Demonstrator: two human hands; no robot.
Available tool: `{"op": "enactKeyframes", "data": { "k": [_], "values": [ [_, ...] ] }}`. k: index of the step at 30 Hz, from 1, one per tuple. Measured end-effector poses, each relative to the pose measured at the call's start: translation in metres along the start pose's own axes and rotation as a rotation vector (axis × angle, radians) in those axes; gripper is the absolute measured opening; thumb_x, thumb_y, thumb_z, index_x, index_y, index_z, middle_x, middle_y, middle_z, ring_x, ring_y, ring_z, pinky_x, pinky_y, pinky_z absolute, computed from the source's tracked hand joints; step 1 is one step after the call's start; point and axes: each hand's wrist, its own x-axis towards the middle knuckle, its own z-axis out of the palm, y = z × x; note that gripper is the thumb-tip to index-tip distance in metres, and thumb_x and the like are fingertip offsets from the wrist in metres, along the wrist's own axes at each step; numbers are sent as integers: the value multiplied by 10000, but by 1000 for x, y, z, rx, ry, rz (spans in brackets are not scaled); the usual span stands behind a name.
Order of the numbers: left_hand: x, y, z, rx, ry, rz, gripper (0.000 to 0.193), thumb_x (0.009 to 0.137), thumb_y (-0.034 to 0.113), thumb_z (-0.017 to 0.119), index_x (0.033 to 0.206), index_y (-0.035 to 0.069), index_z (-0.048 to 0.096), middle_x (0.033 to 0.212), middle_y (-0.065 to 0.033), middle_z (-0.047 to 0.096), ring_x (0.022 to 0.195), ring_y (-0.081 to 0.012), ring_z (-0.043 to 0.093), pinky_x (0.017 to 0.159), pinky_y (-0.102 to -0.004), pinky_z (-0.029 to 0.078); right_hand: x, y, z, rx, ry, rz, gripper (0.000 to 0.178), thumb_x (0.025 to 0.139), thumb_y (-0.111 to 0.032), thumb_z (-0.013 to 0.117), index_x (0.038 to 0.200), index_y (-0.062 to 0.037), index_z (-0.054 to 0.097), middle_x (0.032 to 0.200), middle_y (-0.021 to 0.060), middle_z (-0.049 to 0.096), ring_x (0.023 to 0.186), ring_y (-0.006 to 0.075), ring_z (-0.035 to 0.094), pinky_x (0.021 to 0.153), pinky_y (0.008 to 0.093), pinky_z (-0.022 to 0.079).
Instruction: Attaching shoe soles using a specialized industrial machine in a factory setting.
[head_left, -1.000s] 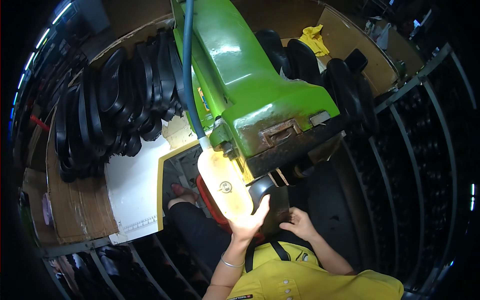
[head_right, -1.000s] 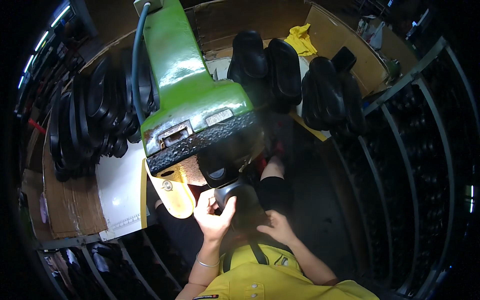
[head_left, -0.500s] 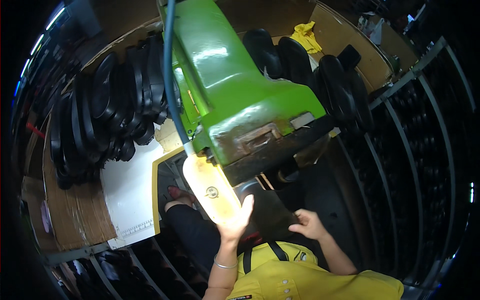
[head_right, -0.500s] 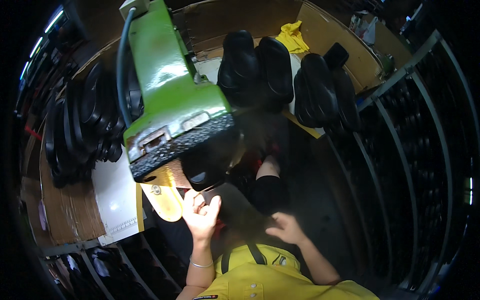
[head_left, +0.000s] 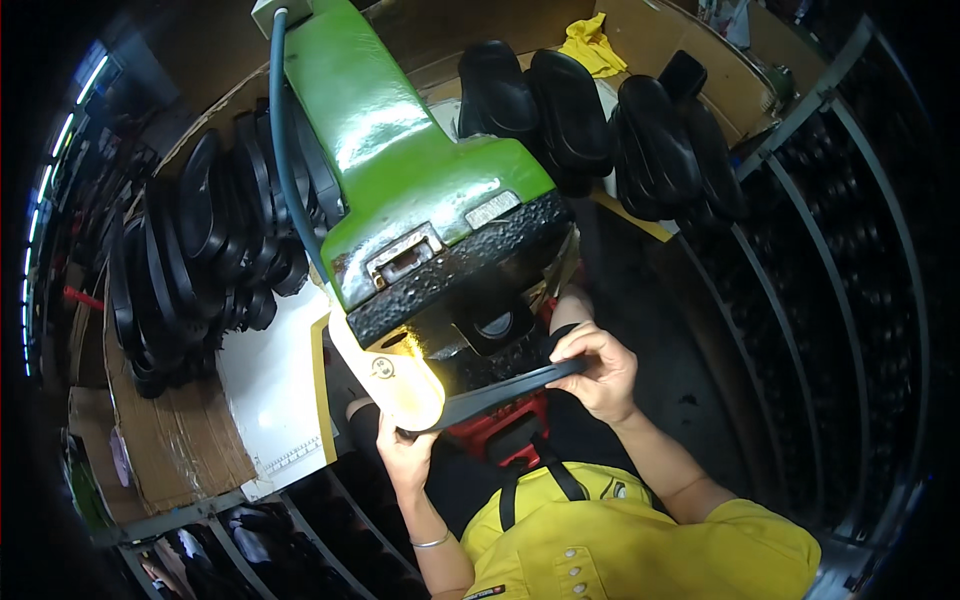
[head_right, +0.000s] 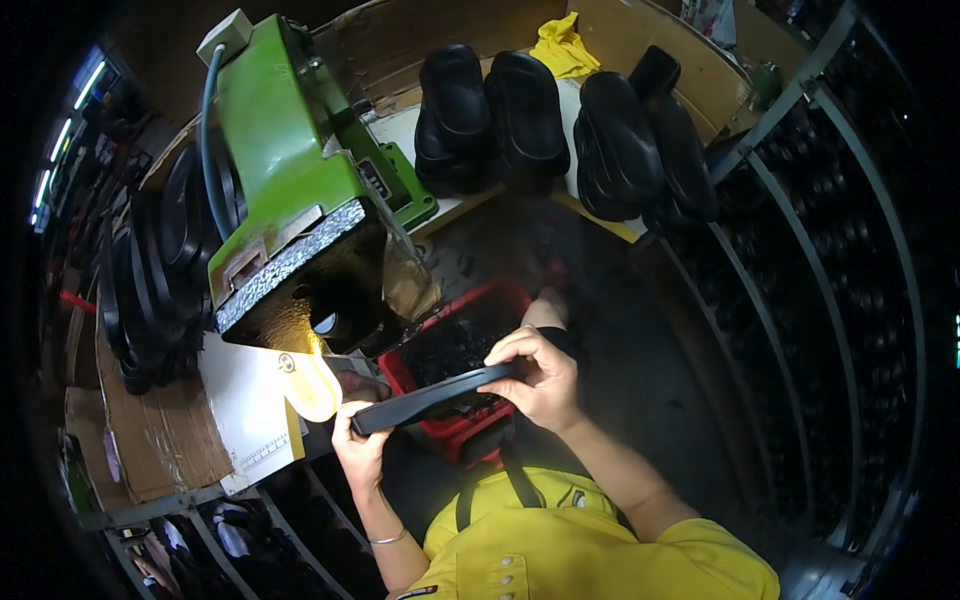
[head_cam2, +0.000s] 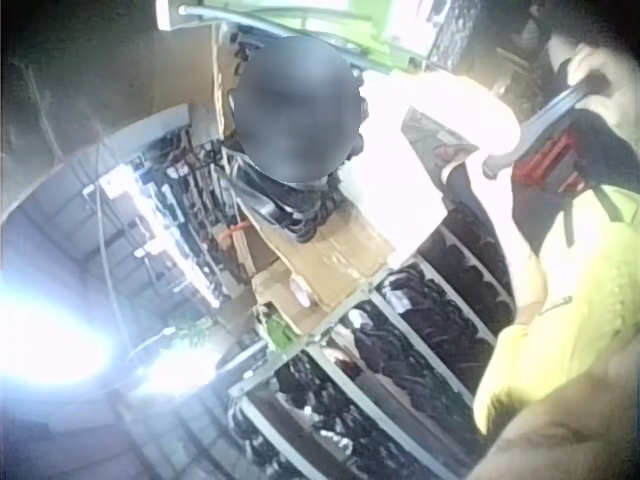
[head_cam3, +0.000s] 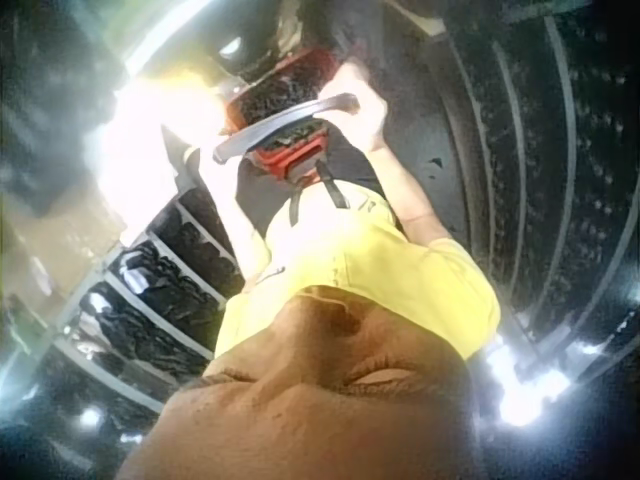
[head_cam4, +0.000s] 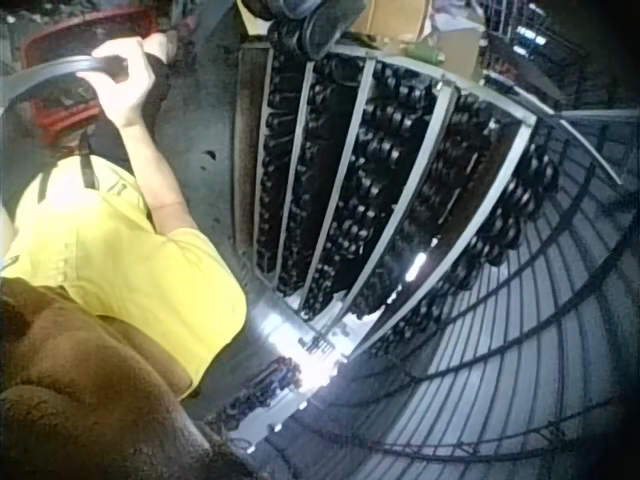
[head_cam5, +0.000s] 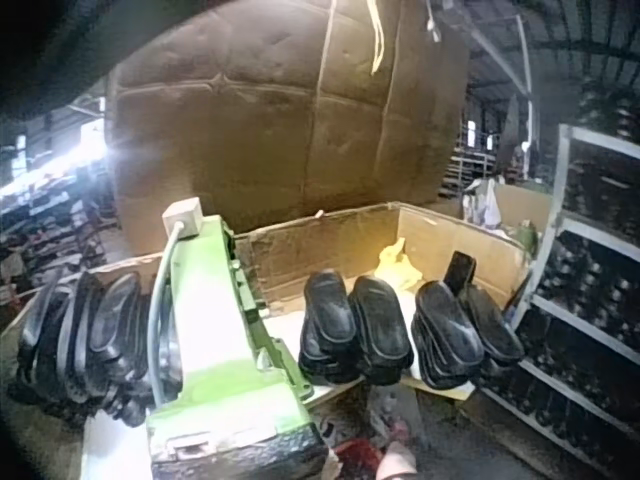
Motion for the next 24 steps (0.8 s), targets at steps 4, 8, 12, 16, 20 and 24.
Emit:
{"op": "enactKeyframes", "data": {
  "k": [4,8,12,16,20,24],
  "values": [
    [-10,4,-8,66,77,41,415,653,-123,755,1006,10,583,966,-38,582,882,-133,574,821,-262,477,0,5,12,126,23,63,300,742,74,734,969,8,549,934,99,592,884,157,578,811,270,473],
    [-11,48,-7,307,127,110,420,587,-94,793,953,9,615,906,-37,592,855,-146,584,809,-273,476,3,13,4,116,112,167,258,791,55,698,1012,31,567,961,79,593,848,122,579,810,251,474],
    [-2,81,-1,276,201,200,419,571,-68,783,950,7,622,903,-53,619,840,-157,591,809,-277,476,28,13,4,52,183,191,234,819,-5,697,1016,23,573,891,38,617,785,76,575,716,207,469],
    [10,85,-6,227,207,181,402,589,-37,763,966,-4,628,893,-60,627,820,-158,605,785,-270,482,45,22,3,132,160,198,192,818,-15,697,949,8,558,866,32,613,745,56,561,663,187,452],
    [-1,82,-24,107,211,100,353,618,-27,717,959,-26,626,850,-61,632,799,-143,607,766,-259,483,37,23,21,153,120,271,256,789,-12,720,935,-17,510,798,2,581,683,36,533,616,172,425],
    [-25,70,-36,119,241,68,337,658,84,731,954,-26,613,818,-49,613,732,-120,562,699,-225,445,40,23,35,143,3,249,435,732,65,739,962,-51,389,782,30,571,660,37,511,583,178,410]
  ]
}}
